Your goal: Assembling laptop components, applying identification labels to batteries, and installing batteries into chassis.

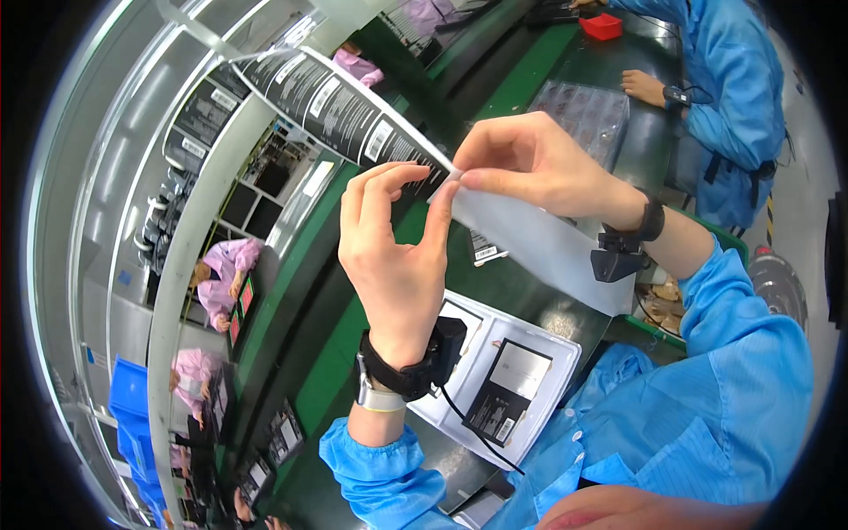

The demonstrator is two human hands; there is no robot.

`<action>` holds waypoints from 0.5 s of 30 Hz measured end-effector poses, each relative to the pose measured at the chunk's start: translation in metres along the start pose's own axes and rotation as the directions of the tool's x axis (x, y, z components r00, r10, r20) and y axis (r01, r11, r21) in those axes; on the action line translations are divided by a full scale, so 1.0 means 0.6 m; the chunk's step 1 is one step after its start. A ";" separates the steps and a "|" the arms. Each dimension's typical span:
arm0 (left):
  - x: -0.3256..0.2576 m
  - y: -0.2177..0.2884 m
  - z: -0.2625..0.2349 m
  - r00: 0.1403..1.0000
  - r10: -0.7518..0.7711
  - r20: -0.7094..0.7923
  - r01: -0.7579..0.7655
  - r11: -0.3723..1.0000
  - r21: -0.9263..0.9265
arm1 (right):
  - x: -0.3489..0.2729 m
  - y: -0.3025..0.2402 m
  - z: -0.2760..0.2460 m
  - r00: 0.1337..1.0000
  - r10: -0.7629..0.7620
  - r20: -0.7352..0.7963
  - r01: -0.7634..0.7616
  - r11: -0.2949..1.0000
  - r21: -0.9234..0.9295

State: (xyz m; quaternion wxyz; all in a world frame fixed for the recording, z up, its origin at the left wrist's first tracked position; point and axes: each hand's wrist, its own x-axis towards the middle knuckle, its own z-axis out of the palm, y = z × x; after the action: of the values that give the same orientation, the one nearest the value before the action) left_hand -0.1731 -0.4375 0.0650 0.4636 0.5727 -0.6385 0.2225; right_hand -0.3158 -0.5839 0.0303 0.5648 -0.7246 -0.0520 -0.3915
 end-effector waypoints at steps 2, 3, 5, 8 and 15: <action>-0.017 -0.010 -0.013 0.999 -0.025 0.033 0.025 1.000 0.015 | 0.000 0.021 -0.001 1.000 -0.010 -0.022 0.008 0.998 -0.059; -0.030 -0.012 -0.024 0.997 -0.025 0.072 0.024 1.000 0.015 | 0.000 0.019 -0.010 0.999 0.011 -0.046 -0.018 0.987 -0.160; -0.071 -0.015 -0.057 0.966 -0.059 0.251 0.051 0.998 0.039 | -0.017 0.020 -0.033 0.992 -0.030 -0.126 -0.013 0.945 -0.327; -0.156 -0.027 -0.110 0.746 -0.344 0.571 0.219 0.935 0.278 | -0.042 0.001 -0.033 0.960 0.050 -0.274 -0.146 0.928 -0.344; -0.327 -0.110 -0.108 0.472 -0.556 0.685 0.544 0.794 0.269 | -0.179 -0.005 0.014 0.913 -0.403 0.066 0.378 0.771 -0.513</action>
State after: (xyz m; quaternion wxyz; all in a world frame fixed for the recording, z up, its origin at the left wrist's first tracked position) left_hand -0.1060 -0.2979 -0.0872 0.2085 0.7885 -0.5487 -0.1834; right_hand -0.3869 -0.5364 -0.0352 0.2573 -0.8125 -0.0809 -0.5168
